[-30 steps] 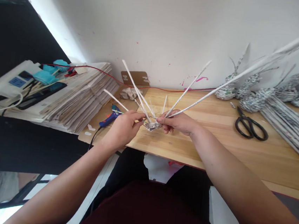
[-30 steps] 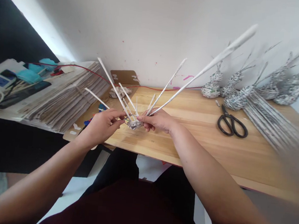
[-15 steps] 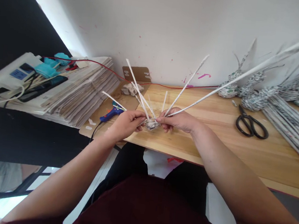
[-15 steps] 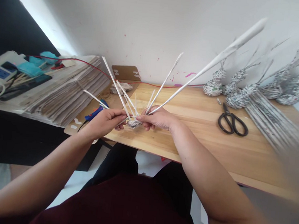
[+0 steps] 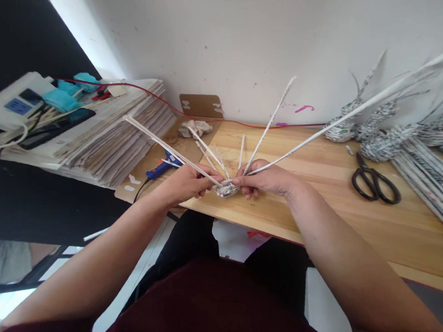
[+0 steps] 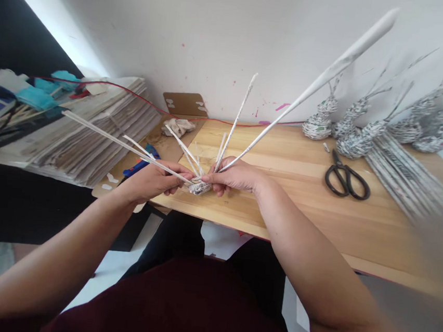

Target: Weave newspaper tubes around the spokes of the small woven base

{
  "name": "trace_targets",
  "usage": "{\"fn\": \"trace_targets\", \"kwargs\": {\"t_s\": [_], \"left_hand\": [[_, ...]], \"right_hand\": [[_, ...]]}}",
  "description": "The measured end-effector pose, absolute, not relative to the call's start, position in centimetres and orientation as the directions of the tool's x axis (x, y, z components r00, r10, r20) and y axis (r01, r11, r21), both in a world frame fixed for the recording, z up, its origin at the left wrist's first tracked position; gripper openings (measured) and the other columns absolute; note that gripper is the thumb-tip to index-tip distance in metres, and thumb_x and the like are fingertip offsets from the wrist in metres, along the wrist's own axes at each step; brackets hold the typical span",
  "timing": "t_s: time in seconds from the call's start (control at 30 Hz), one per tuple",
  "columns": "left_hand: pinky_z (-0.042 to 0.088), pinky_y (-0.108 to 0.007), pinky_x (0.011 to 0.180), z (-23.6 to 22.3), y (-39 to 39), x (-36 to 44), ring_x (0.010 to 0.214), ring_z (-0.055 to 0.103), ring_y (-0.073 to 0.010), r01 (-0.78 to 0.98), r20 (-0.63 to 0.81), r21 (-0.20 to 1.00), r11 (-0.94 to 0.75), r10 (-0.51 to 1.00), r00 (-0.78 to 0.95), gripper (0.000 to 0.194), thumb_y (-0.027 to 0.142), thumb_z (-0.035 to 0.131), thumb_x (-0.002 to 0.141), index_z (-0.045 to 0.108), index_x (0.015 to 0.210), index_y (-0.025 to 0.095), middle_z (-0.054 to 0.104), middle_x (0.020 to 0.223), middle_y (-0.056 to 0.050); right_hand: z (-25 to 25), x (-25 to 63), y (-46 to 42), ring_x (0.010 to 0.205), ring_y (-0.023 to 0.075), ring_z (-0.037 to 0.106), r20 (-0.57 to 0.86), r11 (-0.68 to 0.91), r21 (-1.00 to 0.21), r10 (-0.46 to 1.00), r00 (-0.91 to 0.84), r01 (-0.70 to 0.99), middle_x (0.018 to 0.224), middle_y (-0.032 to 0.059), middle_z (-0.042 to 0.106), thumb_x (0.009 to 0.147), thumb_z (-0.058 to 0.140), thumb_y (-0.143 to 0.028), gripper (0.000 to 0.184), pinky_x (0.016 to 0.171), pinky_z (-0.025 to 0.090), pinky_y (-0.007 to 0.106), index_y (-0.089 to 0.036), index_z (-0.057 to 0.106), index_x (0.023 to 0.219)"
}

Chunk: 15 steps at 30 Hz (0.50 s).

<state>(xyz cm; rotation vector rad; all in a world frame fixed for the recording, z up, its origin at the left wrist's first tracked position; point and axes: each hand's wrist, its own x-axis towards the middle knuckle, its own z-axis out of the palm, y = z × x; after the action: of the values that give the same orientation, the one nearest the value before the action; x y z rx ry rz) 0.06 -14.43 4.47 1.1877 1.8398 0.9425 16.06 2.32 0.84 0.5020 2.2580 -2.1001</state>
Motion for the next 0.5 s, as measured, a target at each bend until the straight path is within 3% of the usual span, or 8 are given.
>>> {"fn": "trace_targets", "kwargs": {"t_s": [0.27,0.5], "left_hand": [[0.047,-0.022,0.057,4.63,-14.26,-0.27,0.062,0.057,-0.0107,0.467,-0.15,0.859,0.209,0.976,-0.161,0.02,0.031,0.066,0.078,0.077,0.089,0.018,0.073,0.083,-0.003],[0.052,-0.025,0.065,4.46,-14.36,0.11,0.065,0.061,-0.0126,0.457,-0.125,0.873,0.169,0.984,-0.124,0.02,0.03,0.063,0.083,0.074,0.093,0.017,0.073,0.083,-0.004]], "right_hand": [[1.02,16.23,2.42,0.048,0.0102,0.062,-0.217,0.057,-0.971,0.19,-0.957,0.232,0.056,-0.001,0.064,0.073,0.082,-0.048,0.037,0.042,0.043,0.018,-0.015,0.065,0.073],[1.1,16.31,2.43,0.048,0.0103,0.061,-0.189,0.011,-0.981,0.167,-0.968,0.193,0.055,-0.0014,0.064,0.069,0.084,-0.051,0.042,0.042,0.043,0.018,-0.015,0.063,0.073]]}}
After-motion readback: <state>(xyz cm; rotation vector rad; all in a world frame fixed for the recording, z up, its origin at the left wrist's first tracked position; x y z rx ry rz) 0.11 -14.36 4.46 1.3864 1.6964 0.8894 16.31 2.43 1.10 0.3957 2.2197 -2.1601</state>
